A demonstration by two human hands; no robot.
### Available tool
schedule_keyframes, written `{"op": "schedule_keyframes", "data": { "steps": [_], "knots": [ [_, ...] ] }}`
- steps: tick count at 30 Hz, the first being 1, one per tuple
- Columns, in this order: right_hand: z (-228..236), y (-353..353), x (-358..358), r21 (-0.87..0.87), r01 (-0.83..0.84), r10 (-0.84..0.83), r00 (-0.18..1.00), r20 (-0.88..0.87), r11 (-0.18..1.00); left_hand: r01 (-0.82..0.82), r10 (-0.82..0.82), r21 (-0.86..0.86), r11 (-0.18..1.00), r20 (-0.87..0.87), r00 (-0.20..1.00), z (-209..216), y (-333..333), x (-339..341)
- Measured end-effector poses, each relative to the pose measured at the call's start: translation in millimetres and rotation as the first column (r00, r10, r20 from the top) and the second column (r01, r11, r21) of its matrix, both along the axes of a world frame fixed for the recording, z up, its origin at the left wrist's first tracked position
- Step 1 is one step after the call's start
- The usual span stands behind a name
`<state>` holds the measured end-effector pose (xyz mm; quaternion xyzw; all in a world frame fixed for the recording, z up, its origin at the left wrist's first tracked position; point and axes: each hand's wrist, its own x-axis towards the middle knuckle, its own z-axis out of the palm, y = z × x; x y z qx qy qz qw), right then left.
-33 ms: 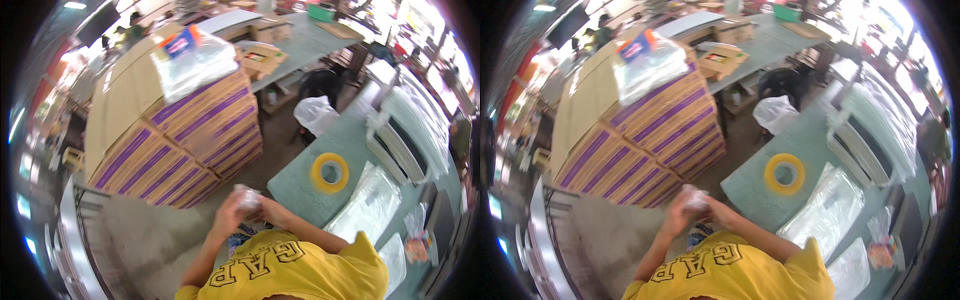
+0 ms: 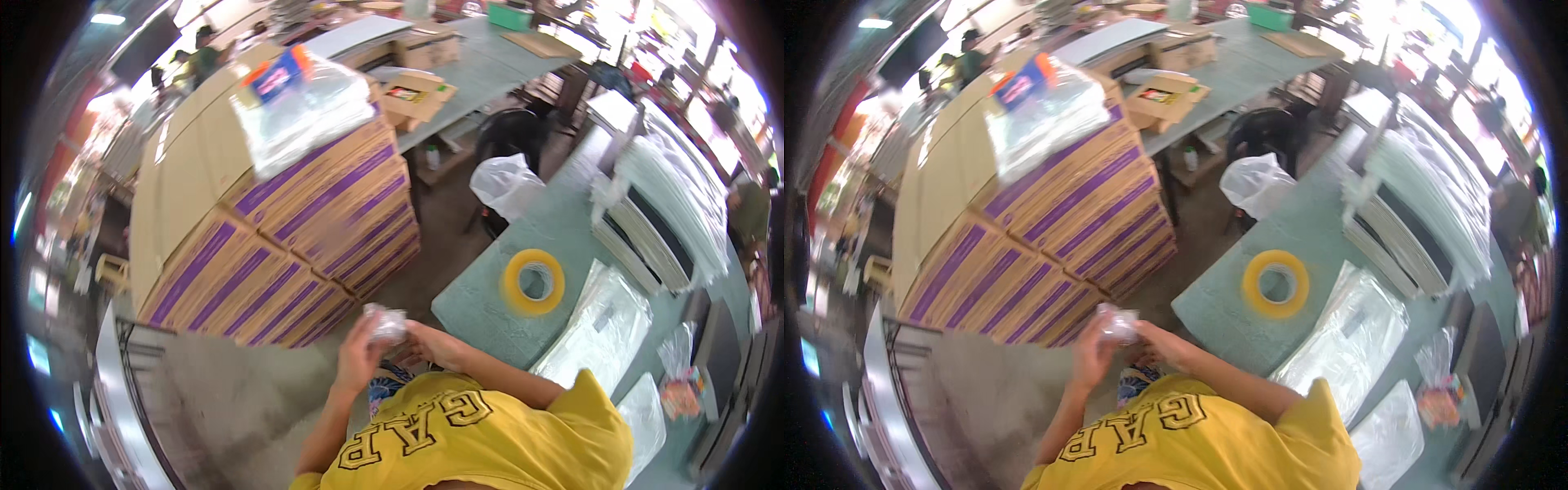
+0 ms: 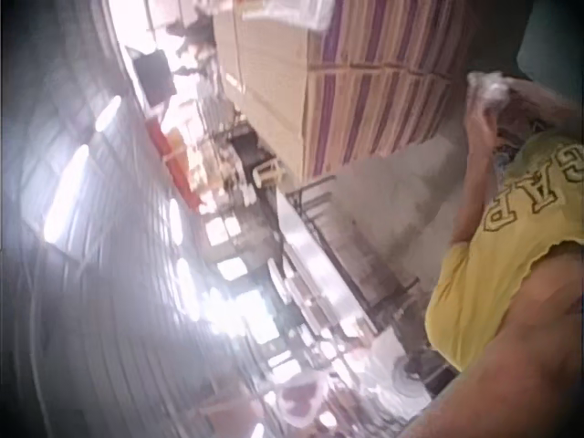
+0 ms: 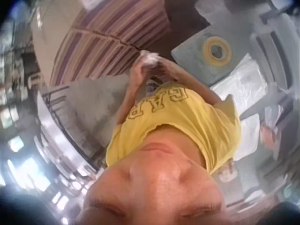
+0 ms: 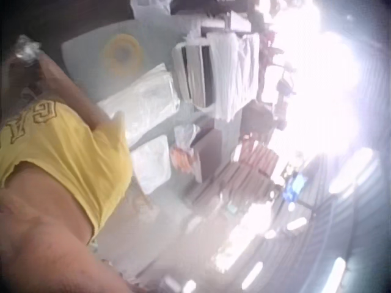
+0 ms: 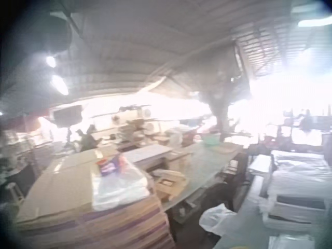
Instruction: The person places stacks of paper boards into plastic bags by hand, discards scrap plastic into a bin, and moves the bagged stacks across the work table.
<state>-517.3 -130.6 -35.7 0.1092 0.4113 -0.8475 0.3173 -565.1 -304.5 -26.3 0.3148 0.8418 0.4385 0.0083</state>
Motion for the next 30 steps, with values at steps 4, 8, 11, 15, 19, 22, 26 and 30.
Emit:
{"op": "schedule_keyframes", "data": {
  "steps": [4,8,11,15,19,22,26,30],
  "knots": [
    [11.2,16.9,-76.7,0.279,0.087,-0.002,0.957,-0.290,0.956,-0.187,0.173,0.094,0.978,0.134,0.976,-20.2,-23.5,-68.3],
    [5.6,67.7,-149.7,0.508,0.439,-0.114,0.828,-0.549,0.741,-0.030,0.034,-0.032,0.999,0.140,0.990,-34.8,-27.5,-149.7],
    [12.5,108.8,-179.0,0.487,0.665,-0.409,0.739,-0.535,0.566,0.039,-0.053,0.050,0.998,0.309,0.949,-30.2,-5.1,-202.8],
    [11.4,175.9,-211.0,0.508,0.814,-0.603,0.562,-0.566,0.282,0.195,-0.177,0.020,0.981,0.517,0.837,-35.2,12.5,-262.0],
    [-12.2,260.7,-229.9,0.711,0.697,-0.633,0.511,-0.582,-0.091,0.303,-0.254,-0.020,0.953,0.496,0.831,-44.5,40.8,-288.8],
    [-81.3,320.7,-247.4,0.834,0.314,-0.469,0.712,-0.523,-0.455,0.363,-0.321,-0.008,0.932,0.449,0.834,-46.9,72.5,-299.8],
    [-130.2,344.8,-271.7,0.772,-0.191,-0.527,0.824,-0.209,-0.606,0.290,-0.250,0.037,0.956,0.620,0.744,-42.4,110.7,-311.8],
    [-159.3,396.5,-263.7,0.873,-0.350,-0.511,0.848,0.141,-0.340,0.179,-0.195,0.102,0.978,0.740,0.644,-24.8,152.2,-315.5]
  ]
}}
